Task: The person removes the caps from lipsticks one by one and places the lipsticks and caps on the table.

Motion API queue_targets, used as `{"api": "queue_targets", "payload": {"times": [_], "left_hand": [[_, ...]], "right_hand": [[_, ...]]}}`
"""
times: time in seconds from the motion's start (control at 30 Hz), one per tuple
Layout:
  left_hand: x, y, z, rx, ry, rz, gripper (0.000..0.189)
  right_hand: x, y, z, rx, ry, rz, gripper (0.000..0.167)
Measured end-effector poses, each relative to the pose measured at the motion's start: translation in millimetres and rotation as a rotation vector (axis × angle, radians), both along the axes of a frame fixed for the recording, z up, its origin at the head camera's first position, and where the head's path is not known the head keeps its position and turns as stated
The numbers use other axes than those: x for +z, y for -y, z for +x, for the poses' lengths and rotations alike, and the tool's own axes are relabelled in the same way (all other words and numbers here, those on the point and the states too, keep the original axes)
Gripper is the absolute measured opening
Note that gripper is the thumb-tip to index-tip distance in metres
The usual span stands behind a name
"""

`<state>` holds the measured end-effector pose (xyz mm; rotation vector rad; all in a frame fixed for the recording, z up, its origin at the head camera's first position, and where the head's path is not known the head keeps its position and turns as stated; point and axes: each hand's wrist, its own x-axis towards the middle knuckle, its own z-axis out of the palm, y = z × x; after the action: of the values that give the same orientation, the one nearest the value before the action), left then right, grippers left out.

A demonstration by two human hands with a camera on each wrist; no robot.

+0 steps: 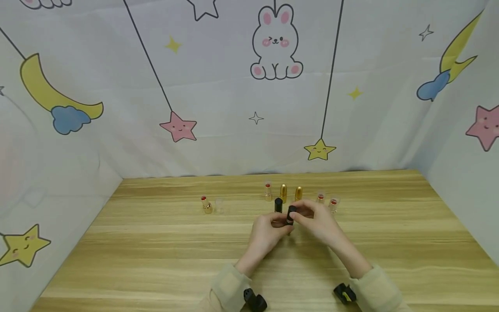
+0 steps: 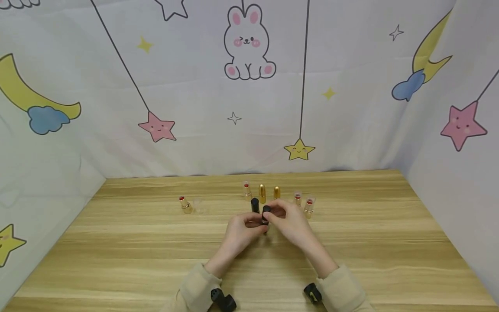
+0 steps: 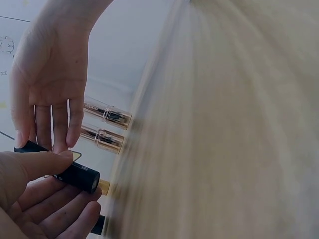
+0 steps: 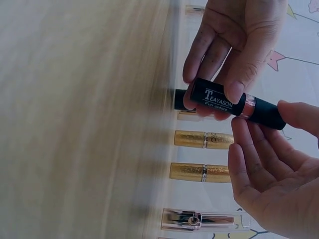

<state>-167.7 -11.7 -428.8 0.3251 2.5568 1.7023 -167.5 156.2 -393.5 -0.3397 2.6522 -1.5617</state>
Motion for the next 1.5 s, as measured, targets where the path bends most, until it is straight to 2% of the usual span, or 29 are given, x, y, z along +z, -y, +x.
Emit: {"api": "queue_targets", "payload": {"times": [0.43,0.7,0.9,1.2,1.33,1.5], "left_hand": [[6.6,3.7,2.7,-0.032,0.046,0.068,0.028],[11.2,7.1,3.8,-0.049,0.054,0.098,0.026],[16.1,11.9,6.7,-0.074,0.063,0.121,0.024],[20.6,18.6,6.5,-0.122,0.028,0.138,0.021],[28.1,20.1,9.9,-0.122,0.040,0.144,0.021],[30.3,22.4,10.4,-0.134,0.063,0.138,0.022]], "right_hand": [[7.4,-3.1,2.3,-0.041,0.003,-0.050,0.037],[11.9,-4.5,4.0,-0.021,-0.026,-0.072,0.037],[15.0,-4.0,6.3,-0.022,-0.014,-0.060,0.036],[17.2,-1.4,10.0,-0.009,-0.034,-0.083,0.039],[17.3,-0.1,10.9,-0.005,-0.053,-0.087,0.038],[17.2,0.0,12.1,0.006,-0.081,-0.092,0.037]]}}
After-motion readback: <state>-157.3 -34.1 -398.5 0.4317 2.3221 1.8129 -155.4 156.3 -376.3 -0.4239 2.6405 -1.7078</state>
